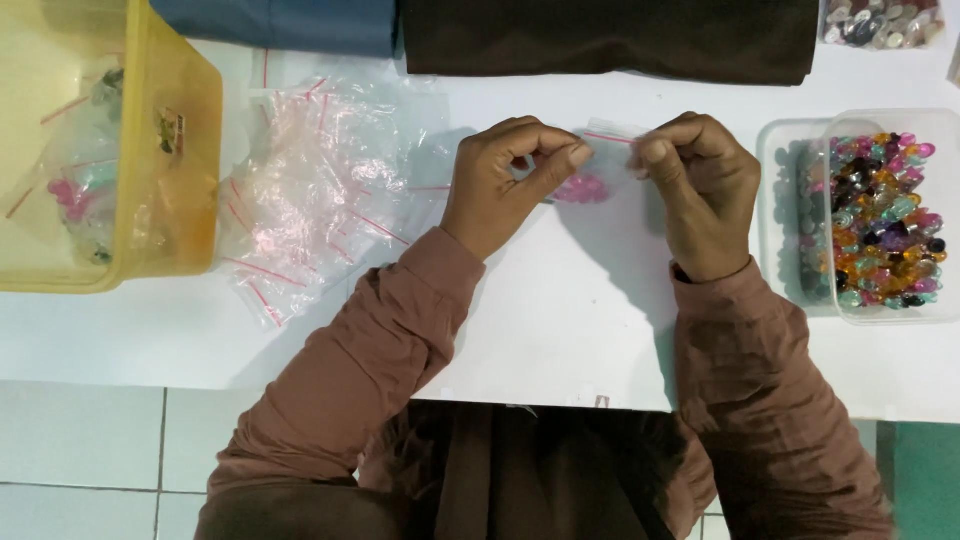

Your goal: Sorting small colored beads and placing them into individual small plastic zip-lock bags.

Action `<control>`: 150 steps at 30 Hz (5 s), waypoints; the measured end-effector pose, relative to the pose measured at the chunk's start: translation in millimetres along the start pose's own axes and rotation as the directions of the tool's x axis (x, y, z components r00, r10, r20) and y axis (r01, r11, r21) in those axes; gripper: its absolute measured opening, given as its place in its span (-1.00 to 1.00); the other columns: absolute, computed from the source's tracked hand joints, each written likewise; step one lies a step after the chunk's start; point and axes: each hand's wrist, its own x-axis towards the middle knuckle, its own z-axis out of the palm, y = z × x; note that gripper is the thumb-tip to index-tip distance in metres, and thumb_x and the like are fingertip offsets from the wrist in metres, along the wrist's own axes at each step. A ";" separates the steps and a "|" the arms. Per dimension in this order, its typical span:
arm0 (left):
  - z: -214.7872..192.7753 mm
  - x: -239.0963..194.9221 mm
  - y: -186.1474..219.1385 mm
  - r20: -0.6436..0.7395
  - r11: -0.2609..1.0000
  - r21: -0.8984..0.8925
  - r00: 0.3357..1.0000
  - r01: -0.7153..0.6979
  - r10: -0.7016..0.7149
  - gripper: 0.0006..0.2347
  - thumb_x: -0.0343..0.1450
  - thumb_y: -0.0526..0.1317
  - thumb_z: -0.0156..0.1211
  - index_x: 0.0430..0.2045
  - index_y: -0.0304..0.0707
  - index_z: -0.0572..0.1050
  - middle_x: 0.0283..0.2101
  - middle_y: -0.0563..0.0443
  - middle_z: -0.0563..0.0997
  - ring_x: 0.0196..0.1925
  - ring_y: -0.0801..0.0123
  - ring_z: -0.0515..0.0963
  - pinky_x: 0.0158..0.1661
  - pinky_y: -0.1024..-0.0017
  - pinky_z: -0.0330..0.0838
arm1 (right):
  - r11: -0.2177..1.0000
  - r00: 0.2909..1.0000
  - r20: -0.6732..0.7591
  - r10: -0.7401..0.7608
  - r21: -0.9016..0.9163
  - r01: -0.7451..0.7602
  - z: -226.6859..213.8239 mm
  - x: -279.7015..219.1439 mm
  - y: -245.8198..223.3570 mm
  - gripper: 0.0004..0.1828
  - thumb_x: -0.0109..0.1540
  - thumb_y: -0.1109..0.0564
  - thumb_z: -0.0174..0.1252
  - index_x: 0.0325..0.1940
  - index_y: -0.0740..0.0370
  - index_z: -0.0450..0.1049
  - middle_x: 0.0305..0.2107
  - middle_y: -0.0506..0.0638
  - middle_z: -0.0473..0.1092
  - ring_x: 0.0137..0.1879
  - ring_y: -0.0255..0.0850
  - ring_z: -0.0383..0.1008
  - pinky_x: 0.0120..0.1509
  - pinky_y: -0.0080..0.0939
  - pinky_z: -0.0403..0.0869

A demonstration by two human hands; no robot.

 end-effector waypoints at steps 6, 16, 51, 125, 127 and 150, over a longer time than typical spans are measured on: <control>-0.9 1.3 2.8 -0.067 0.999 -0.031 0.997 0.035 -0.037 -0.91 0.52 -0.14 0.24 -0.28 -0.04 0.64 -0.45 0.13 0.65 -0.37 0.51 0.58 -0.27 0.54 0.42 | 0.993 0.990 0.092 0.109 -0.062 -0.104 10.2 -2.9 -5.5 -0.80 0.35 0.25 0.35 -0.11 0.46 0.50 -0.38 0.15 0.43 -0.23 -0.12 0.44 -0.06 -0.15 0.43; 2.7 1.3 2.2 -0.042 0.991 -0.053 0.991 0.122 -0.124 -0.94 0.47 -0.20 0.31 -0.27 -0.11 0.64 -0.42 0.10 0.65 -0.38 0.53 0.57 -0.36 0.59 0.42 | 0.983 0.981 0.087 0.175 -0.075 -0.168 15.7 0.1 -13.6 -0.85 0.40 0.28 0.30 -0.11 0.49 0.53 -0.45 0.17 0.44 -0.29 -0.17 0.42 -0.10 -0.20 0.43; -309.4 -64.0 100.7 0.132 0.549 0.813 0.980 -0.193 0.150 -0.80 0.47 -0.42 0.23 -0.06 -0.53 0.62 -0.03 -0.33 0.68 -0.05 -0.14 0.62 0.02 0.05 0.46 | 0.475 0.639 0.654 -0.405 -0.446 0.758 296.7 99.7 -80.6 -0.57 0.42 0.29 0.02 0.40 0.21 0.32 0.34 0.25 0.25 0.46 0.22 0.20 0.48 0.23 0.30; 195.2 45.0 37.4 0.569 0.845 -0.271 0.785 0.461 -0.246 -0.76 0.44 -0.26 0.24 -0.02 -0.25 0.59 -0.06 -0.26 0.72 -0.13 0.27 0.77 -0.05 0.42 0.72 | 0.726 0.948 -0.054 0.315 -0.630 -0.277 -203.2 -84.7 -81.8 -0.83 0.27 0.38 0.30 -0.06 0.30 0.58 -0.16 0.11 0.55 -0.07 -0.10 0.58 0.06 -0.13 0.62; 178.0 39.7 38.1 0.564 0.847 -0.264 0.787 0.461 -0.252 -0.75 0.44 -0.22 0.24 -0.01 -0.21 0.59 -0.04 -0.23 0.72 -0.10 0.24 0.77 -0.05 0.42 0.70 | 0.776 0.931 -0.061 0.359 -0.534 -0.335 -201.4 -84.6 -85.8 -0.82 0.28 0.39 0.29 -0.05 0.32 0.55 -0.15 0.11 0.53 -0.03 -0.12 0.57 0.14 -0.15 0.64; 35.9 -5.6 -28.7 0.436 0.977 0.168 0.899 -0.135 0.050 -0.44 0.31 -0.35 0.49 0.25 -0.09 0.44 0.04 -0.02 0.67 0.23 0.12 0.49 0.31 0.16 0.37 | 0.877 0.985 0.170 0.039 -0.478 0.048 -27.0 -31.0 -33.5 -0.74 0.22 0.52 0.30 -0.06 0.37 0.60 -0.23 0.20 0.55 -0.06 0.07 0.57 -0.03 -0.06 0.60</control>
